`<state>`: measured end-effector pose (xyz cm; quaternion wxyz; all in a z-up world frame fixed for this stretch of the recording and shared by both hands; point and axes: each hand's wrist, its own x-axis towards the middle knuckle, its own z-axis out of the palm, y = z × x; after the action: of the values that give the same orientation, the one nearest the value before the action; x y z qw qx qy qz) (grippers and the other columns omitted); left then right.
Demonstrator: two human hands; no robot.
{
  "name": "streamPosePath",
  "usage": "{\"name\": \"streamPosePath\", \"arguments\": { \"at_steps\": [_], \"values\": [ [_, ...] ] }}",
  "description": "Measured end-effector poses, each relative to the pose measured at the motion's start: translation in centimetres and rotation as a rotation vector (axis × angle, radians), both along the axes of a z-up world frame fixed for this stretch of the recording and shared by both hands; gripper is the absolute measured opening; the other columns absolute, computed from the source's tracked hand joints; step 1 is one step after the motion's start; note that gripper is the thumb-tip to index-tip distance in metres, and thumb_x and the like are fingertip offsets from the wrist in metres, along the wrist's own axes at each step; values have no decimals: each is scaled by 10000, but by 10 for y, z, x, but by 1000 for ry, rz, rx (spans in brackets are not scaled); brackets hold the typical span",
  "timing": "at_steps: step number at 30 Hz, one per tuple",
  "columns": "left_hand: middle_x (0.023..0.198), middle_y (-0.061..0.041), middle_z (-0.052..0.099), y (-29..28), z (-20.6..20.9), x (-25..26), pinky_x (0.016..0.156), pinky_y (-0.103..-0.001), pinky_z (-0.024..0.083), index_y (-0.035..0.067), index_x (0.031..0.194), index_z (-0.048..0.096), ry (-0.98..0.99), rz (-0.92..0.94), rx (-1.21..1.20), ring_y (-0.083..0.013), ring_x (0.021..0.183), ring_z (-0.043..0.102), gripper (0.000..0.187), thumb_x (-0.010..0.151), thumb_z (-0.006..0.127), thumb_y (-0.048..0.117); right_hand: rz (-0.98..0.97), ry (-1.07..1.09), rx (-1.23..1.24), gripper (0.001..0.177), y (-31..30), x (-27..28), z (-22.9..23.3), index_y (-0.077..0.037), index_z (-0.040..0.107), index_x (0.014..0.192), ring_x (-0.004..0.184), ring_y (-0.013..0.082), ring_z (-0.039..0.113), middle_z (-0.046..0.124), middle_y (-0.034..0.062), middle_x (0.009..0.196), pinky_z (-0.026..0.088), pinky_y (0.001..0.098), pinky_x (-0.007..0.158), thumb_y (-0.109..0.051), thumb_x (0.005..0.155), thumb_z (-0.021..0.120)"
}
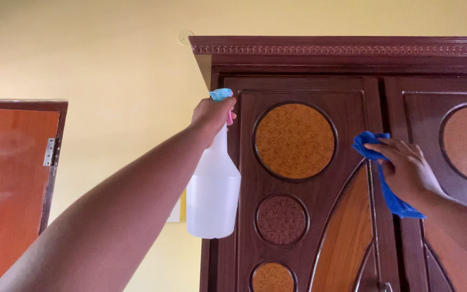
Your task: The person wipes a circular wooden tray on a table with a blue cloth. Then the person sprays a cleaning solution from a spray bottle onto a wooden wardrobe and wipes the surface with the cloth.
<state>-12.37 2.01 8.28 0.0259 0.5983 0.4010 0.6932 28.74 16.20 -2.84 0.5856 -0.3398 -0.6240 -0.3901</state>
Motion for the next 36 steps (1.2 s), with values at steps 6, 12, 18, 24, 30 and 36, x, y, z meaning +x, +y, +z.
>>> {"name": "streamPosePath", "arguments": {
  "at_steps": [6,12,18,24,30,36],
  "values": [
    [859,-45,733,-6,-2,13,704,-341,584,89,937,677,-55,46,75,-127,734,686,330,930,616,414,-47,83,68,492,39,55,4,-297,605,1456,1351,339,507,541,66,1509,429,489,1136,-132,997,547],
    [834,-44,736,-7,-4,42,662,-335,585,78,912,679,-83,108,145,-135,704,687,349,933,610,420,-177,56,138,437,86,119,11,-307,631,1431,1369,371,500,542,63,1548,440,478,1161,-184,1018,552],
    [745,-11,733,-1,-18,101,635,-331,561,83,835,693,-95,332,167,-121,669,688,386,925,611,449,-280,-88,176,482,125,157,0,-353,548,1471,1354,299,514,510,4,1568,432,485,1217,-203,1015,515],
    [732,-16,725,-6,-41,161,642,-346,569,82,833,681,-46,476,180,-141,676,713,385,929,575,439,-318,-181,235,603,142,175,-21,-339,477,1513,1410,262,483,468,-18,1580,415,456,1262,-129,951,534],
    [835,-20,763,3,-43,206,713,-375,587,82,908,698,-28,435,143,-134,753,729,353,929,572,411,-125,-198,336,573,134,174,-30,-304,508,1462,1406,292,468,471,15,1549,407,497,1223,-100,929,555],
    [850,-17,785,21,-39,244,761,-348,593,97,925,710,12,394,210,-111,765,747,347,930,571,415,-81,-214,316,574,129,177,-32,-326,538,1439,1382,286,484,476,3,1539,412,495,1186,-97,914,570]
  ]
}}
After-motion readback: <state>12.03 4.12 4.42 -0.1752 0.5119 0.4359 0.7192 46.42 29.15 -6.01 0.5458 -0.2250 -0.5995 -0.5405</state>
